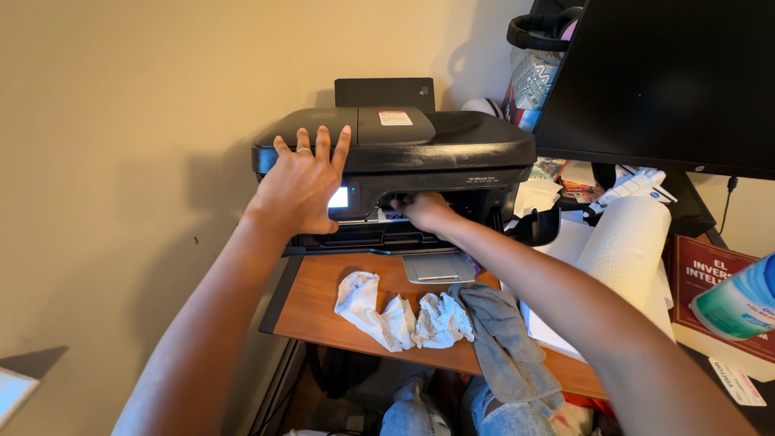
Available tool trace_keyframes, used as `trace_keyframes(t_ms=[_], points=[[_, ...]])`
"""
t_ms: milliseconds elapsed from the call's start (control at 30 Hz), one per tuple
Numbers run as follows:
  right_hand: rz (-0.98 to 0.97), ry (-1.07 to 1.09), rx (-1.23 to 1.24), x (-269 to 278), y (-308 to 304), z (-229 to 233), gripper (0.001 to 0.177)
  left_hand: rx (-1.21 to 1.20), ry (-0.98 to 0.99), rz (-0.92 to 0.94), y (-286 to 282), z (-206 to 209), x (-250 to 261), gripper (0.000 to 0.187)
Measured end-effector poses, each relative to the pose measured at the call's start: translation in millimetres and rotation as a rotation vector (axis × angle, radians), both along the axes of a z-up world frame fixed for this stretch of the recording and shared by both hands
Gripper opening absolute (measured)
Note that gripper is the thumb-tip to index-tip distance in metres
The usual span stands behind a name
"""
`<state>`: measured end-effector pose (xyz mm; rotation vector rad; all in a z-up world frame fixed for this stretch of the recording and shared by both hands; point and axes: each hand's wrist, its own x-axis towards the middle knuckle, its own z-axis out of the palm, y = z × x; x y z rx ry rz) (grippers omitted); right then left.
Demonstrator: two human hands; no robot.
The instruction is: The person cleans the exterior and interior of a printer using a spray bottle and paper towels. They wipe the top and sides, open the front panel, remove an ink cartridge, wipe the interior, and then reinsert the cartridge before closing the panel.
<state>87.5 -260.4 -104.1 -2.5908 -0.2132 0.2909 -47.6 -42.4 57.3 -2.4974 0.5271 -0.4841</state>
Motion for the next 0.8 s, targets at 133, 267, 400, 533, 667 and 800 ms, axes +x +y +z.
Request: trace_keyframes(t_ms=[133, 267, 400, 533, 667, 800], points=[[0.123, -0.202, -0.18, 1.6, 14.4, -12.0, 0.062, 0.002, -0.015, -0.008, 2.2, -4.3, -2.9, 0.144], [0.323, -0.303, -0.419, -1.8, 21.5, -19.5, 0.054, 0.021, -0.039, -0.013, 5.6, -9.7, -5.0, 0.144], [0.388, -0.3, -0.523, 12.9, 30.3, -22.7, 0.035, 0.049, -0.05, -0.01, 6.4, -12.4, -7.4, 0.143], [0.378, -0.597, -0.421, 30.6, 36.5, -30.6, 0.035, 0.045, -0.068, -0.02, 6.7, -13.6, -8.9, 0.142], [0.534, -0.749, -0.492, 34.4, 33.9, -39.2, 0.038, 0.04, -0.06, -0.013, 7.0, -13.0, -8.4, 0.143], [0.762, -1.302, -0.804, 12.0, 5.5, -37.4, 0.035, 0.035, -0.052, -0.018, 7.1, -12.9, -6.8, 0.142]])
